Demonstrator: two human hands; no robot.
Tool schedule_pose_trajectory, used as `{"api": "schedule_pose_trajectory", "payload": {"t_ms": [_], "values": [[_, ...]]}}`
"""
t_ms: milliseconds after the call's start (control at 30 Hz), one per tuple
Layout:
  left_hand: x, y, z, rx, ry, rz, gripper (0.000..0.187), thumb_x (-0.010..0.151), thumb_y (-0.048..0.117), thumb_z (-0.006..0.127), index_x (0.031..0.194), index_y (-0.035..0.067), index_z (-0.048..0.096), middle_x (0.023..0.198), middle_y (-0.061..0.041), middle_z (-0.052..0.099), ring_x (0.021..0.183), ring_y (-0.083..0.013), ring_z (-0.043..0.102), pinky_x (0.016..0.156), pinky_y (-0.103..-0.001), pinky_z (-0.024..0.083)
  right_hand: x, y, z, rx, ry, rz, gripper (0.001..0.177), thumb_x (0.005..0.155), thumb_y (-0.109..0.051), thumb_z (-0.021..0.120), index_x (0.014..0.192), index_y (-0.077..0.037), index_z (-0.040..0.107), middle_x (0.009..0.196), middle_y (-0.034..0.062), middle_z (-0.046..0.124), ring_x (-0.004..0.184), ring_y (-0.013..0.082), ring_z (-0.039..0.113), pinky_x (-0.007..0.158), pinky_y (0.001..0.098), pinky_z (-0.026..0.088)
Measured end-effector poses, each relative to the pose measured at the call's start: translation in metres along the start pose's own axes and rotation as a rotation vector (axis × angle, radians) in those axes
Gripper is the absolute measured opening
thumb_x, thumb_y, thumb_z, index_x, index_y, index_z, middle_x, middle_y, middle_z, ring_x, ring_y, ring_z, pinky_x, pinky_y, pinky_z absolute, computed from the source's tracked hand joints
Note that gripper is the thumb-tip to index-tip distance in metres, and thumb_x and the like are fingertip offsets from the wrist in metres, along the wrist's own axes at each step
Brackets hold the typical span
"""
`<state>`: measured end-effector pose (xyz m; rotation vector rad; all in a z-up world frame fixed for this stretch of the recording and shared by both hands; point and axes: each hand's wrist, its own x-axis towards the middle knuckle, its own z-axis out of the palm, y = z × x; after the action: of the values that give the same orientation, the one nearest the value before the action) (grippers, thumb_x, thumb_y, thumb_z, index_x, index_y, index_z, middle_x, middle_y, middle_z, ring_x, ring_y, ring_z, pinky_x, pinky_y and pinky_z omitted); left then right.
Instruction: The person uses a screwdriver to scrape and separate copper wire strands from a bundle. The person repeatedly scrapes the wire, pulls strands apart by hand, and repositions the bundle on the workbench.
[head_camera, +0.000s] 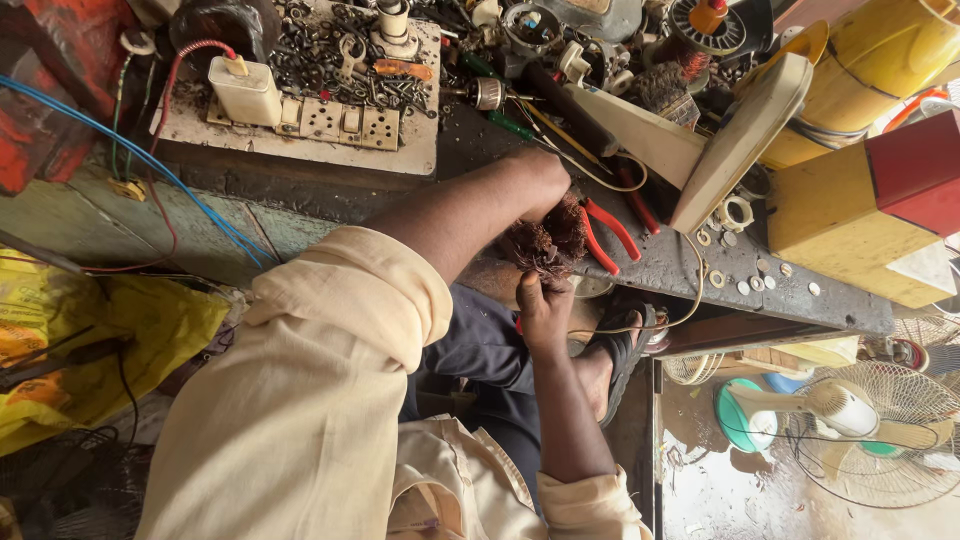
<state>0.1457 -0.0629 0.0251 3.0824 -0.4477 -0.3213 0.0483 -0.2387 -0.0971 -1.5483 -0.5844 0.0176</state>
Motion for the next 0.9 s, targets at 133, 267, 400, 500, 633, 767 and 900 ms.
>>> {"api": "schedule_pose_trajectory", "payload": {"t_ms": [133,267,400,500,633,767,900], "values": [[-0.004,-0.001,0.001,-0.045,0.019,0.020,0.027,0.082,0.017,0.079,0.105,0.004,0.077,0.111,-0.017,0.074,0.104,-0.0310,0.071,0.090,-0.042,0.057,-0.005,0.008,-0.003,0.133,-0.033,0.032,0.048,0.102,-0.042,0.068,0.073,-0.006,0.055,0.063,-0.0027,0.052,0.055,0.0069,0.043,0.050,0.0254,0.032],[-0.002,-0.001,0.001,-0.059,0.012,0.018,0.029,0.081,0.020,0.082,0.105,0.004,0.077,0.110,-0.016,0.074,0.102,-0.0306,0.071,0.089,-0.042,0.058,-0.006,0.009,-0.002,0.198,-0.076,0.021,0.049,0.101,-0.044,0.070,0.074,-0.006,0.055,0.063,-0.0021,0.052,0.056,0.0072,0.043,0.052,0.0252,0.032],[0.004,-0.002,0.007,-0.045,0.056,0.062,0.030,0.079,0.021,0.083,0.104,0.005,0.078,0.109,-0.016,0.075,0.102,-0.0311,0.072,0.089,-0.042,0.058,-0.013,0.006,-0.003,0.194,-0.055,0.021,0.047,0.098,-0.045,0.071,0.077,-0.005,0.057,0.065,-0.0021,0.053,0.057,0.0075,0.045,0.052,0.0248,0.034],[0.006,-0.003,0.010,-0.059,0.081,0.081,0.032,0.077,0.023,0.084,0.102,0.005,0.077,0.108,-0.016,0.074,0.101,-0.0314,0.071,0.088,-0.042,0.058,-0.017,0.006,-0.001,0.142,-0.018,0.036,0.047,0.099,-0.042,0.071,0.073,-0.005,0.057,0.063,-0.0020,0.055,0.054,0.0076,0.046,0.050,0.0249,0.034],[0.002,0.000,0.008,-0.107,0.108,0.079,0.027,0.076,0.020,0.081,0.100,0.007,0.078,0.106,-0.015,0.075,0.101,-0.0323,0.071,0.088,-0.043,0.057,-0.015,0.006,-0.009,0.064,0.022,0.094,0.043,0.096,-0.035,0.073,0.070,-0.004,0.059,0.057,-0.0037,0.052,0.046,0.0065,0.043,0.044,0.0250,0.030],[-0.001,0.004,0.007,-0.144,0.107,0.125,0.025,0.076,0.016,0.079,0.100,0.008,0.079,0.106,-0.015,0.074,0.101,-0.0333,0.071,0.087,-0.044,0.057,-0.021,0.007,-0.022,-0.165,-0.034,-0.240,0.044,0.100,-0.024,0.079,0.071,-0.003,0.054,0.068,-0.0047,0.049,0.064,0.0060,0.040,0.056,0.0271,0.031],[-0.001,0.005,0.012,-0.154,0.133,0.173,0.025,0.076,0.013,0.078,0.100,0.008,0.079,0.105,-0.017,0.074,0.101,-0.0342,0.071,0.086,-0.043,0.058,-0.030,0.011,-0.050,-0.354,-0.112,-0.160,0.051,0.096,-0.016,0.083,0.061,-0.004,0.047,0.058,-0.0049,0.042,0.058,0.0057,0.034,0.050,0.0283,0.025]]}}
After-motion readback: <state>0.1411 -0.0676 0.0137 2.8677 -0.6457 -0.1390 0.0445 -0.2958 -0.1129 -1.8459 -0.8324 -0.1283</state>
